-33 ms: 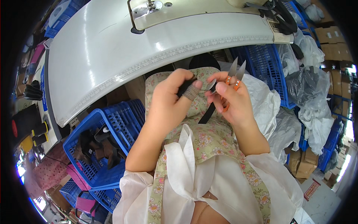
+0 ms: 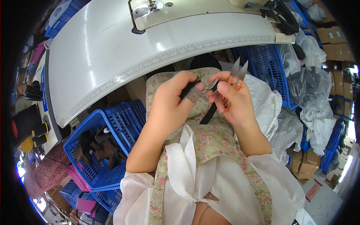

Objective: The recorder is winding thread onto a bobbin and trimming excess thread from shoe components.

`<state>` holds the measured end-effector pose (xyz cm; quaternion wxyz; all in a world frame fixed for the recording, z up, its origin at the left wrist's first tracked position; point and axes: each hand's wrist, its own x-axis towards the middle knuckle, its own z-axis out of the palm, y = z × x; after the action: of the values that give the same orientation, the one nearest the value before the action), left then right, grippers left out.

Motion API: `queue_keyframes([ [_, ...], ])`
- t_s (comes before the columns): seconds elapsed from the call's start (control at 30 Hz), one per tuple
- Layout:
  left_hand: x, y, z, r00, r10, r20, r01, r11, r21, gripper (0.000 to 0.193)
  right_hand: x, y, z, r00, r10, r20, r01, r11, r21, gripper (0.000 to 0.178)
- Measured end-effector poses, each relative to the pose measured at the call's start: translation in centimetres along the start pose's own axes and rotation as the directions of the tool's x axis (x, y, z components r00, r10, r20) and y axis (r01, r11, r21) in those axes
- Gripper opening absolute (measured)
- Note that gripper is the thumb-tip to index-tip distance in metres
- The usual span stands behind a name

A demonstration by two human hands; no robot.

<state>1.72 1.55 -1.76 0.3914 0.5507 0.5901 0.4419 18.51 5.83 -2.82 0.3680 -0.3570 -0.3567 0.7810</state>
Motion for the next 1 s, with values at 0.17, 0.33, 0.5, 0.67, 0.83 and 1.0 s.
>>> queue_keyframes([
  [0.17, -0.1, -0.4, -0.2, 0.976, 0.195, 0.094, -0.209, 0.964, 0.164, 0.025, -0.3, 0.1, 0.1, 0.993, -0.112, -0.033, 0.107, 0.987, -0.116, 0.024],
  [0.33, -0.4, 0.2, -1.1, 0.935, 0.302, 0.186, -0.344, 0.9, 0.266, 0.014, -0.8, 0.2, 0.4, 0.944, -0.328, -0.031, 0.282, 0.854, -0.438, 0.03],
  [0.5, -0.5, 0.4, -1.8, 0.952, 0.278, 0.126, -0.294, 0.947, 0.126, 0.017, -1.4, -0.3, 0.3, 0.9, -0.415, 0.132, 0.4, 0.668, -0.627, 0.035],
  [0.67, -0.3, -0.3, -1.5, 0.99, 0.102, -0.096, -0.122, 0.965, -0.232, 0.009, -1.7, -0.5, 0.0, 0.898, -0.361, 0.251, 0.424, 0.562, -0.71, 0.039],
  [0.83, -0.1, -1.3, -1.2, 0.995, 0.069, -0.068, -0.09, 0.918, -0.386, 0.009, -1.7, -0.8, 0.0, 0.954, -0.242, 0.175, 0.295, 0.853, -0.43, 0.037],
  [1.0, 0.3, -1.2, -0.1, 0.997, -0.057, -0.059, -0.005, 0.672, -0.74, 0.014, -1.1, 0.0, -0.3, 0.969, -0.186, 0.162, 0.219, 0.952, -0.215, 0.033],
])
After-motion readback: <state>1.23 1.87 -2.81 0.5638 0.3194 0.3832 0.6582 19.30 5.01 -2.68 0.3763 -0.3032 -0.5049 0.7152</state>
